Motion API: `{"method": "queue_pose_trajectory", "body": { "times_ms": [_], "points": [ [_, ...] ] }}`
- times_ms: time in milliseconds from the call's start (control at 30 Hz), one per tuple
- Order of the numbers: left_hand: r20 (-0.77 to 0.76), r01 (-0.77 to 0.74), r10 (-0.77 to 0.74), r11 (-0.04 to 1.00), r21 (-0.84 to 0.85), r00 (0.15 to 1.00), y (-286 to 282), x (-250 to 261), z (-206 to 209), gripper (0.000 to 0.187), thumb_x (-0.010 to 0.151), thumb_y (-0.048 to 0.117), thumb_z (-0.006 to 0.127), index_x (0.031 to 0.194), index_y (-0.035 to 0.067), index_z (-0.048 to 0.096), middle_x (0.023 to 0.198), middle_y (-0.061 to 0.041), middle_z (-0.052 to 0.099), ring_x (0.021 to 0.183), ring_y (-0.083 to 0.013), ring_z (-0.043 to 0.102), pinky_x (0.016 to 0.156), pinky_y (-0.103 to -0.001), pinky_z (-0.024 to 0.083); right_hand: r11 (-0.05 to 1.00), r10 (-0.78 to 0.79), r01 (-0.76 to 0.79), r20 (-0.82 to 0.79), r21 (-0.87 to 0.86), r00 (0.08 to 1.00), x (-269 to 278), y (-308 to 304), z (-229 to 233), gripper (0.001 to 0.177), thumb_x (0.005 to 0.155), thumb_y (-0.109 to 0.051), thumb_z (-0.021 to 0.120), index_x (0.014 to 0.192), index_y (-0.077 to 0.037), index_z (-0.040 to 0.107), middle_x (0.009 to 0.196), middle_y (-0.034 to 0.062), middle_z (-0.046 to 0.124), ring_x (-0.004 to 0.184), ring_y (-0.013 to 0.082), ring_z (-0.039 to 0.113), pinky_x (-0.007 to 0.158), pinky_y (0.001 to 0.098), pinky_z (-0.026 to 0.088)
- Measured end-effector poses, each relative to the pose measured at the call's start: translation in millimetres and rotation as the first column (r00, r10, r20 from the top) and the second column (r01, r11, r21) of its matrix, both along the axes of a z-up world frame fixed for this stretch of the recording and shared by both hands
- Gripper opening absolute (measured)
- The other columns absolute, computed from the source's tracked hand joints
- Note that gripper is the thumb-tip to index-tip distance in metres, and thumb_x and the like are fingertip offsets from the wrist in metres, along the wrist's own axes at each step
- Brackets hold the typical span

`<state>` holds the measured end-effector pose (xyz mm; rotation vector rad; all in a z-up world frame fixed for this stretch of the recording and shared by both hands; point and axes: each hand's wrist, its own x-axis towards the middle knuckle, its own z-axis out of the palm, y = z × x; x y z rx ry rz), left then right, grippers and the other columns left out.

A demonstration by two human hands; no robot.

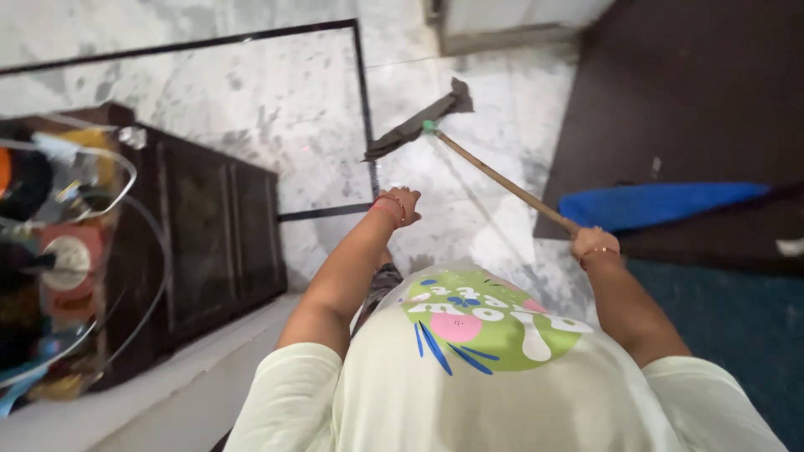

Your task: The person attaches a grey cloth to a mop head and mops a tiled floor in a cluttered room. The person moves the mop back and forth across the floor, covering different areas near a cabinet and doorway.

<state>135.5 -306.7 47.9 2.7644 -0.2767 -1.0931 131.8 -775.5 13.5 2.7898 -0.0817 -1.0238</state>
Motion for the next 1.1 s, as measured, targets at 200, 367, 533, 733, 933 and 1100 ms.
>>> {"method": "queue_pose_trajectory", "body": {
  "times_ms": [200,367,533,733,933,1100],
  "points": [
    [-0.002,0.193,-0.193,0.981,-0.013,0.981,-80.1,24.5,6.6,0.054,0.094,0.043,0.066,0.139,0.016,0.056,0.141,-0.012,0.057,0.131,-0.0331,0.054,0.105,-0.054,0.044,0.951,-0.308,0.307,-0.016,-0.044,0.951,-89.7,-67.0,6.2,0.048,0.104,-0.027,0.042,0.15,-0.036,0.052,0.133,0.0163,0.069,0.122,0.0346,0.067,0.101,0.0465,0.053],
    [-0.008,0.264,-0.264,0.964,-0.024,0.964,-79.9,40.4,6.7,0.054,0.093,0.044,0.067,0.138,0.016,0.056,0.139,-0.012,0.058,0.131,-0.0332,0.055,0.105,-0.054,0.044,0.918,-0.394,0.393,0.001,-0.059,0.919,-67.5,-57.3,1.2,0.044,0.105,-0.026,0.044,0.143,-0.021,0.065,0.132,0.018,0.071,0.122,0.0349,0.068,0.102,0.0452,0.054],
    [-0.029,0.256,-0.257,0.966,-0.016,0.966,-30.0,73.6,-4.5,0.051,0.092,0.042,0.068,0.136,0.017,0.059,0.137,-0.012,0.06,0.13,-0.0333,0.056,0.105,-0.055,0.044,0.941,-0.334,0.335,0.048,-0.033,0.941,60.3,-23.2,-13.0,0.038,0.102,-0.024,0.053,0.129,-0.012,0.076,0.131,0.0158,0.074,0.123,0.0337,0.07,0.102,0.0449,0.056],
    [-0.04,0.25,-0.249,0.968,0.001,0.968,50.3,133.0,-6.3,0.05,0.094,0.043,0.067,0.135,0.015,0.059,0.137,-0.013,0.061,0.129,-0.0335,0.057,0.104,-0.055,0.044,0.927,-0.364,0.37,0.087,-0.063,0.927,198.6,11.2,-27.8,0.038,0.098,-0.026,0.057,0.13,-0.014,0.074,0.136,0.0143,0.069,0.128,0.0335,0.064,0.101,0.0472,0.054],
    [-0.072,0.261,-0.258,0.965,0.027,0.963,80.4,182.8,-23.1,0.052,0.092,0.044,0.069,0.134,0.014,0.06,0.136,-0.014,0.062,0.128,-0.0339,0.058,0.104,-0.053,0.047,0.904,-0.426,0.424,0.06,0.051,0.903,190.1,-8.0,-20.0,0.05,0.098,-0.036,0.057,0.147,-0.042,0.053,0.139,0.0139,0.062,0.127,0.0377,0.059,0.105,0.0483,0.048],
    [-0.058,0.304,-0.306,0.952,-0.044,0.95,62.7,184.4,-40.4,0.052,0.091,0.042,0.07,0.133,0.013,0.06,0.136,-0.015,0.061,0.128,-0.0351,0.057,0.103,-0.054,0.046,0.792,-0.596,0.595,-0.041,0.133,0.802,122.7,25.8,-32.9,0.047,0.1,-0.044,0.058,0.147,-0.037,0.056,0.134,0.0172,0.065,0.121,0.0404,0.062,0.103,0.0478,0.05]
  ]
}}
